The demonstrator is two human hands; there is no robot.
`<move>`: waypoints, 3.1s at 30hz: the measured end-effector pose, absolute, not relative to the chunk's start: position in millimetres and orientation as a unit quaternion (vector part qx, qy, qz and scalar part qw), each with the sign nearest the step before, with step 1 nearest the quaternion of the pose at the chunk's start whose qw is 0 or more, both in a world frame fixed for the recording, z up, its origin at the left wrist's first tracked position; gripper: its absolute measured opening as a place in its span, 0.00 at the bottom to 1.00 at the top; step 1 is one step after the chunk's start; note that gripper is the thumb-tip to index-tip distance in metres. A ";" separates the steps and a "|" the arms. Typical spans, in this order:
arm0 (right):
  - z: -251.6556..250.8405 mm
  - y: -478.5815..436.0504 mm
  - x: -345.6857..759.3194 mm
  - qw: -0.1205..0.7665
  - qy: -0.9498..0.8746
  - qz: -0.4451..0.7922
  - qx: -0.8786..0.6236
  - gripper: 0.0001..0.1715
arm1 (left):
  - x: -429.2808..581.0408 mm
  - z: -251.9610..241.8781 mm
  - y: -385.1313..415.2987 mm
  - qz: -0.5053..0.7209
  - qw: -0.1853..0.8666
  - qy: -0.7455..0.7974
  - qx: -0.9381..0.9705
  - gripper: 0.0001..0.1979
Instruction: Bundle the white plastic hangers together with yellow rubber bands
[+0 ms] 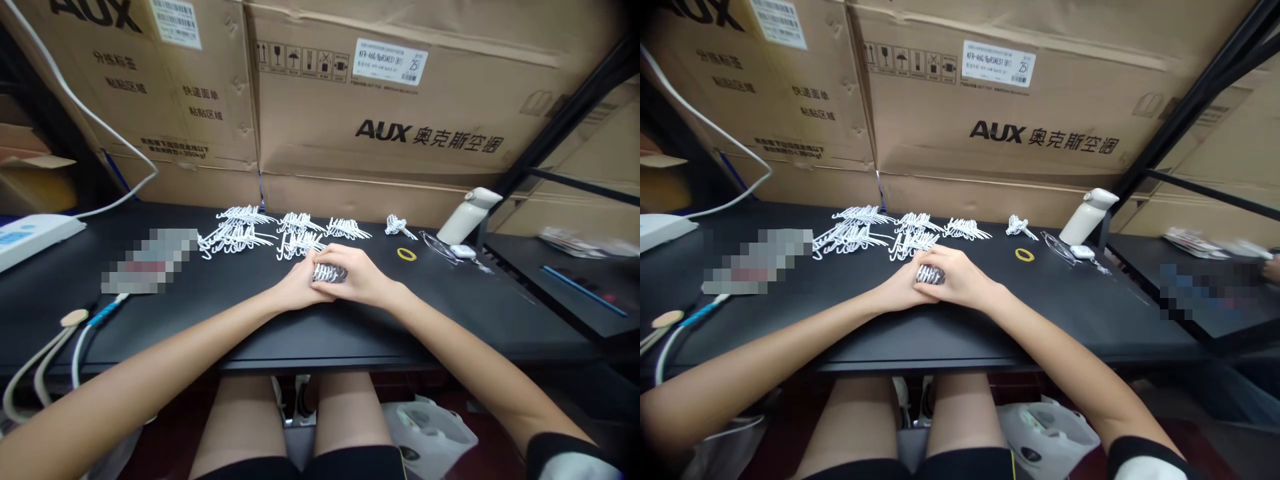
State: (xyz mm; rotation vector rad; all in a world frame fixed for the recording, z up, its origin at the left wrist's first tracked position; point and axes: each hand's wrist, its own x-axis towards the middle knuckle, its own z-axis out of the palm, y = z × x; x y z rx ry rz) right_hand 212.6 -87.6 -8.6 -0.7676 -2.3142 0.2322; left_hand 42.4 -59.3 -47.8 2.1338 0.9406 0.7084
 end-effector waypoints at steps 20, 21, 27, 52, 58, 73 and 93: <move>6.2 -77.2 213.5 0.223 -0.914 0.087 -0.327 0.14 | 36.6 -39.0 -41.9 0.245 0.484 0.278 0.793 0.34; 6.5 -77.9 214.6 0.213 -0.915 0.079 -0.333 0.15 | 35.3 -39.2 -39.8 0.240 0.487 0.280 0.792 0.31; 2.1 -79.5 217.8 0.224 -0.909 0.081 -0.342 0.16 | 36.2 -39.5 -39.7 0.250 0.489 0.268 0.792 0.29; -6.7 -75.8 241.5 0.401 -0.812 0.249 -0.343 0.12 | 31.9 -31.9 -39.3 0.294 0.576 0.344 0.681 0.24; -11.7 -81.6 232.9 0.390 -0.816 0.266 -0.334 0.13 | 28.1 -29.1 -39.4 0.267 0.581 0.310 0.704 0.24; -11.9 -80.8 233.1 0.384 -0.816 0.309 -0.302 0.08 | 26.4 -30.5 -35.8 0.267 0.587 0.317 0.695 0.22; -21.4 -80.8 224.4 0.437 -0.739 0.416 -0.300 0.13 | 25.5 -30.0 -34.3 0.263 0.582 0.307 0.706 0.21</move>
